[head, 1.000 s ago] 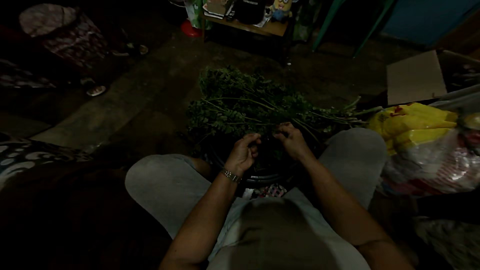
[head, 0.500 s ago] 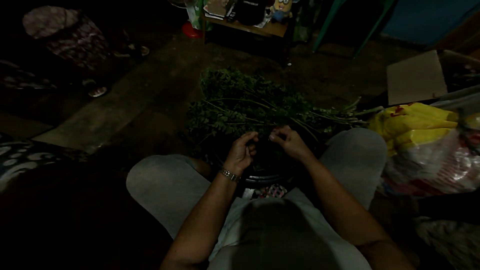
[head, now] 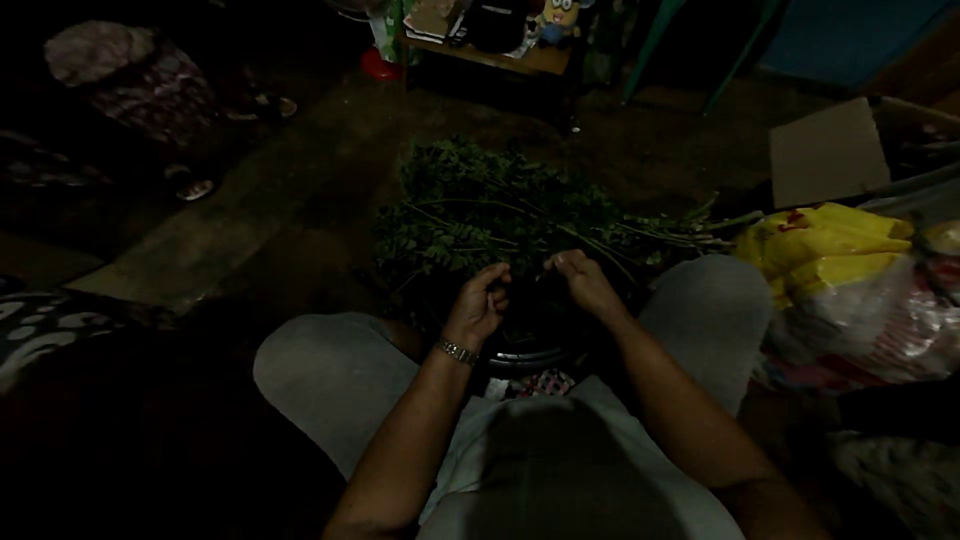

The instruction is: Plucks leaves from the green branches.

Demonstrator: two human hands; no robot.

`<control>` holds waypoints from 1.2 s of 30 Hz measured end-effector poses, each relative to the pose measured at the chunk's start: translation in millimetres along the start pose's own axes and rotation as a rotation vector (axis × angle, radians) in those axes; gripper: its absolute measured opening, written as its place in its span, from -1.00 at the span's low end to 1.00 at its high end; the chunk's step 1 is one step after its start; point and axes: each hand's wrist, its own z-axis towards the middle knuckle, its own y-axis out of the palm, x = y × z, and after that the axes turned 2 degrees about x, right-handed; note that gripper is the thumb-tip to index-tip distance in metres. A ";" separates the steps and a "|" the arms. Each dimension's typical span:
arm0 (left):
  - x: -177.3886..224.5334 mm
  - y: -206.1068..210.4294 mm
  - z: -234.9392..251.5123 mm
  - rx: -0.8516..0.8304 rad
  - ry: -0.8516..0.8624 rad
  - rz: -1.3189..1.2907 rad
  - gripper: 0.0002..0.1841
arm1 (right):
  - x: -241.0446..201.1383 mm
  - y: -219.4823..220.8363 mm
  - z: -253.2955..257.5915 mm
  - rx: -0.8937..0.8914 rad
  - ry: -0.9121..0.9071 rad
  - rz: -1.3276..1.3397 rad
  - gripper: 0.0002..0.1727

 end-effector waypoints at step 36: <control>1.1 0.4 -9.5 -0.188 -0.028 0.270 -0.72 | 3.1 -25.2 1.3 0.273 -0.173 -0.223 -0.61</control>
